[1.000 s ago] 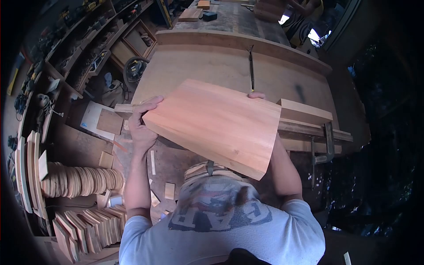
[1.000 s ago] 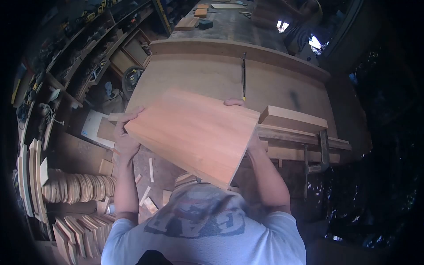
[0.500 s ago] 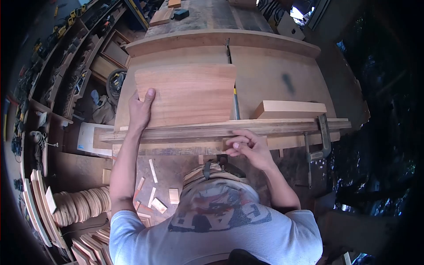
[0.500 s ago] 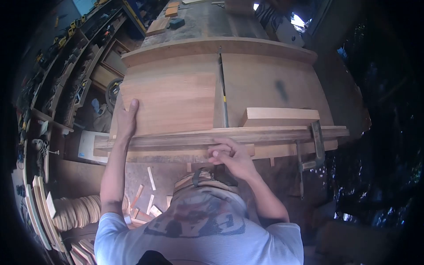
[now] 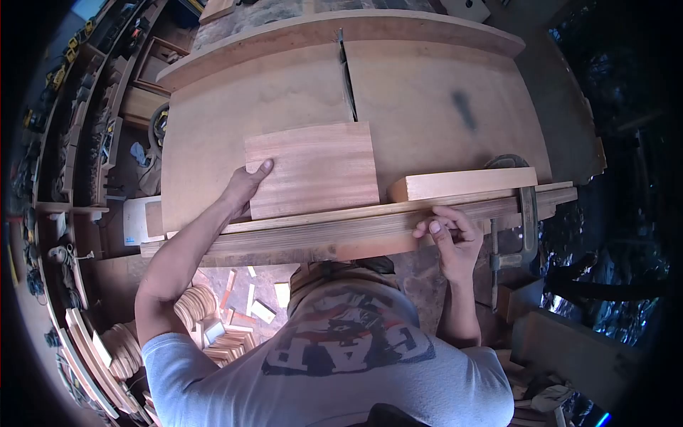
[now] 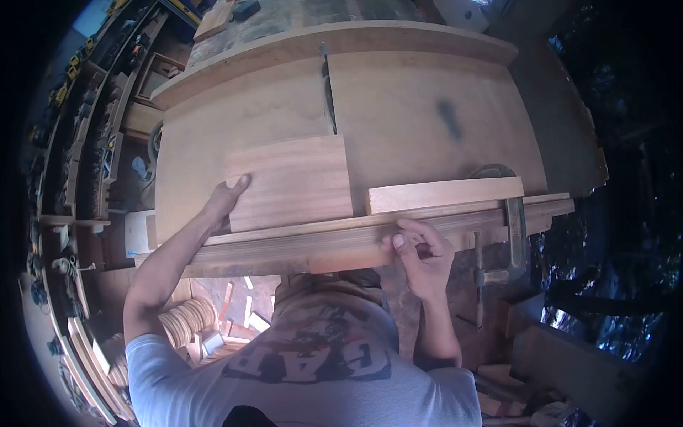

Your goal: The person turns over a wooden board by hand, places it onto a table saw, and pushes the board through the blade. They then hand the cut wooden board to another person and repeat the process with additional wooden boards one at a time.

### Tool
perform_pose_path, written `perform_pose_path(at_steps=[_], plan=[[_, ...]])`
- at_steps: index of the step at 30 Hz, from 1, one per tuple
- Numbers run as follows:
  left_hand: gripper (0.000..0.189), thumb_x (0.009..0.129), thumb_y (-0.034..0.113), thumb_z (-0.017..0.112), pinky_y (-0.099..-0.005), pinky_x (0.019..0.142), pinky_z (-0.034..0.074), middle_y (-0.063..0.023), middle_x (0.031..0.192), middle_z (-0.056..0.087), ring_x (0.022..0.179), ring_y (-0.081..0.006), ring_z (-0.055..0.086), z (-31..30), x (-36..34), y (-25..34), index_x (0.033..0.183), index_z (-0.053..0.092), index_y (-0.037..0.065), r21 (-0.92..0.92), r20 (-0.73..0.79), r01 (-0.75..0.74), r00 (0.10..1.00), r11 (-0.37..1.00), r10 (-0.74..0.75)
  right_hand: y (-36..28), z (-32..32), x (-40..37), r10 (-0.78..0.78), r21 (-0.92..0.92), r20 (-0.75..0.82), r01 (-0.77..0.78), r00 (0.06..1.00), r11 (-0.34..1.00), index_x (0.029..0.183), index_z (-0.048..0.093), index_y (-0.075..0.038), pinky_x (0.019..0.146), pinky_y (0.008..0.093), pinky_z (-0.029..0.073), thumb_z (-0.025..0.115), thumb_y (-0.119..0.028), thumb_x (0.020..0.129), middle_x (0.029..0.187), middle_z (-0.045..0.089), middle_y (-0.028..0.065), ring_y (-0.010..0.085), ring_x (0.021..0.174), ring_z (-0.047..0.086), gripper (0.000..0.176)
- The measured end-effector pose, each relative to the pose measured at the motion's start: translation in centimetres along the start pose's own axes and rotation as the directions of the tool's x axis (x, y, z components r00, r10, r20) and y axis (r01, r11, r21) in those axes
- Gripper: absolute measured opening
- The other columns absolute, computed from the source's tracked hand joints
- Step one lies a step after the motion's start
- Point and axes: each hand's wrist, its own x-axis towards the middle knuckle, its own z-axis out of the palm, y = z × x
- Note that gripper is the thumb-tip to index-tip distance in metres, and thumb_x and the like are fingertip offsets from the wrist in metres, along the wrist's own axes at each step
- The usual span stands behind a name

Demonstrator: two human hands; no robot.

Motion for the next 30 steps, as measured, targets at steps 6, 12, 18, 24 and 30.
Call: perform_pose_path(at_steps=[6, 12, 18, 24, 30], plan=[[0.086, 0.092, 0.064, 0.072, -0.0423, 0.096, 0.060, -0.0224, 0.122, 0.072, 0.111, -0.0294, 0.072, 1.4, 1.0, 1.8, 0.140, 0.060, -0.007, 0.531, 0.139, -0.041, 0.989, 0.847, -0.040, -0.6, -0.7, 1.1, -0.072, -0.090, 0.000, 0.071, 0.997, 0.993, 0.127, 0.066, 0.005, 0.080, 0.0343, 0.061, 0.068, -0.003, 0.102, 0.091, 0.076, 0.0147, 0.0211, 0.083, 0.074, 0.026], [0.099, 0.084, 0.086, 0.061, -0.0472, 0.085, 0.061, -0.0276, 0.099, 0.075, 0.097, -0.0392, 0.075, 2.4, 0.5, 4.7, 0.117, 0.071, -0.007, 0.968, 0.023, 0.005, 0.994, 0.249, -0.110, -1.5, -1.8, 1.7, -0.227, -0.329, -0.046, 0.200, 0.973, 0.923, 0.121, 0.069, 0.006, 0.074, 0.0304, 0.060, 0.070, -0.002, 0.100, 0.090, 0.076, 0.0137, 0.0188, 0.080, 0.074, 0.022], [0.104, 0.083, 0.092, 0.053, -0.0514, 0.090, 0.058, -0.0314, 0.094, 0.073, 0.100, -0.0455, 0.073, 2.9, -0.7, 2.9, 0.104, 0.070, -0.009, 0.976, -0.036, 0.034, 0.999, 0.214, 0.009, -0.2, -3.5, 3.2, -0.436, -0.653, 0.040, 0.353, 0.899, 0.670, 0.106, 0.072, 0.005, 0.076, 0.0345, 0.056, 0.069, -0.001, 0.095, 0.086, 0.075, 0.0144, 0.0243, 0.082, 0.073, 0.013], [0.095, 0.081, 0.085, 0.063, -0.0535, 0.086, 0.058, -0.0274, 0.091, 0.074, 0.096, -0.0442, 0.074, 4.0, -3.0, 2.7, 0.106, 0.070, -0.007, 0.988, -0.085, 0.078, 0.995, 0.136, 0.043, 1.5, -4.2, 4.4, -0.462, -0.795, 0.252, 0.454, 0.851, 0.403, 0.098, 0.072, 0.003, 0.084, 0.0442, 0.054, 0.070, -0.005, 0.091, 0.092, 0.074, 0.0182, 0.0384, 0.087, 0.071, 0.011], [0.107, 0.074, 0.067, 0.084, -0.0542, 0.117, 0.044, -0.0263, 0.160, 0.044, 0.142, -0.0494, 0.047, 4.9, -6.4, 3.4, 0.148, 0.051, -0.002, 0.954, 0.088, -0.218, 0.861, 0.206, 0.501, 1.2, -4.8, 4.6, -0.414, -0.781, 0.275, 0.452, 0.868, 0.430, 0.095, 0.072, 0.002, 0.086, 0.0453, 0.052, 0.071, -0.004, 0.086, 0.093, 0.075, 0.0160, 0.0361, 0.089, 0.070, 0.012]])
